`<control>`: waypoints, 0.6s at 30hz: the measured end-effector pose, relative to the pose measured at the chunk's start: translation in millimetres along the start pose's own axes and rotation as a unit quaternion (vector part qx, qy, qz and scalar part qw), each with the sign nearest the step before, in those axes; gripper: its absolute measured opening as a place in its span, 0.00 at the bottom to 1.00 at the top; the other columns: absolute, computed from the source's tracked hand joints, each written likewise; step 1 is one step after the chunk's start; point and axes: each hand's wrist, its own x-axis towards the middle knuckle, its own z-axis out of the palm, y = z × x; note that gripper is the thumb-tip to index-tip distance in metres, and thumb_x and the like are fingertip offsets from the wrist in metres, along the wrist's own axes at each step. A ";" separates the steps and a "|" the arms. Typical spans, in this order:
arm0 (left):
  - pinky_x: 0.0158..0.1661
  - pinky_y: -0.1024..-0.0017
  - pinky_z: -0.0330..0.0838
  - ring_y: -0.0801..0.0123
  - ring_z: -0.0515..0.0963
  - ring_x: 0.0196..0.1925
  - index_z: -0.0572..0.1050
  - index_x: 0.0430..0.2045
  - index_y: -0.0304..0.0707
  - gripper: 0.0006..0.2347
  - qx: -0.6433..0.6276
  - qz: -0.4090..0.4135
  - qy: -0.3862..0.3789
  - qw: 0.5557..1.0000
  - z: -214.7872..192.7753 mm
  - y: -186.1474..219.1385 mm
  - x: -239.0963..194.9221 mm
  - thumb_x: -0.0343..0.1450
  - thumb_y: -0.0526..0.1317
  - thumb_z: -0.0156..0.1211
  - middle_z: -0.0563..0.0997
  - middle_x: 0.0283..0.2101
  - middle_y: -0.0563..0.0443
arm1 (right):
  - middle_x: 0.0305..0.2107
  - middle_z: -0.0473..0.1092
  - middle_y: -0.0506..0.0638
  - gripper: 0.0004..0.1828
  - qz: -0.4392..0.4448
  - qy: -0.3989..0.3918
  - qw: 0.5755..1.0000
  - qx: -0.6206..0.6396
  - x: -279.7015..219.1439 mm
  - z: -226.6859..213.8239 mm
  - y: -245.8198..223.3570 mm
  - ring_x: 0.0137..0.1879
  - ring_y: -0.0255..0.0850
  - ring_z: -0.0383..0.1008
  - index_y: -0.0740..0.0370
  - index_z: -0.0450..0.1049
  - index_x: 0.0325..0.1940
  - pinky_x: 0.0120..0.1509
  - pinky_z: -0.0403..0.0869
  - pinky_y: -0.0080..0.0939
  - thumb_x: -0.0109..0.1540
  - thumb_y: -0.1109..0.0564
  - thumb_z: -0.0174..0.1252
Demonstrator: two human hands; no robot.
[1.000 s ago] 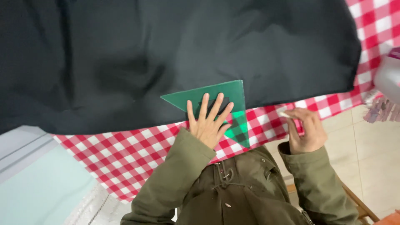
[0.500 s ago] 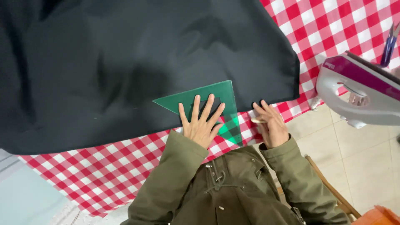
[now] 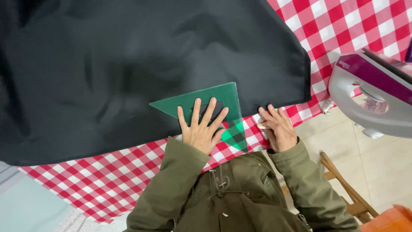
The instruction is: The person marks a black garment with a set square and chalk, then pins the hem. They fold the hem and iron it flat using an electric iron. The person repeats the folding and ironing process on different sections of the garment.
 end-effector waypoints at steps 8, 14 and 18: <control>0.66 0.21 0.39 0.46 0.50 0.79 0.64 0.70 0.66 0.27 0.001 0.001 0.009 1.000 3.1 -0.1 -0.8 0.73 0.53 0.61 0.55 0.78 0.53 | 0.61 0.72 0.55 0.16 0.008 -0.007 1.000 0.005 -3.4 0.8 4.1 0.73 0.55 0.68 0.61 0.72 0.46 0.78 0.63 0.61 0.58 0.71 0.63; 0.67 0.21 0.39 0.46 0.52 0.79 0.65 0.70 0.66 0.26 0.005 0.011 0.021 1.000 7.0 -2.5 -2.8 0.74 0.53 0.61 0.56 0.78 0.53 | 0.61 0.72 0.55 0.16 0.007 -0.005 1.000 0.010 -3.6 2.2 5.8 0.73 0.54 0.67 0.60 0.72 0.46 0.79 0.62 0.60 0.58 0.72 0.63; 0.66 0.22 0.39 0.48 0.53 0.79 0.65 0.70 0.67 0.26 0.009 0.012 0.033 0.999 9.4 -2.6 -4.5 0.74 0.54 0.60 0.57 0.77 0.54 | 0.61 0.72 0.55 0.16 0.005 -0.007 1.000 0.006 -5.8 3.9 8.7 0.73 0.54 0.67 0.60 0.72 0.47 0.79 0.62 0.61 0.58 0.72 0.62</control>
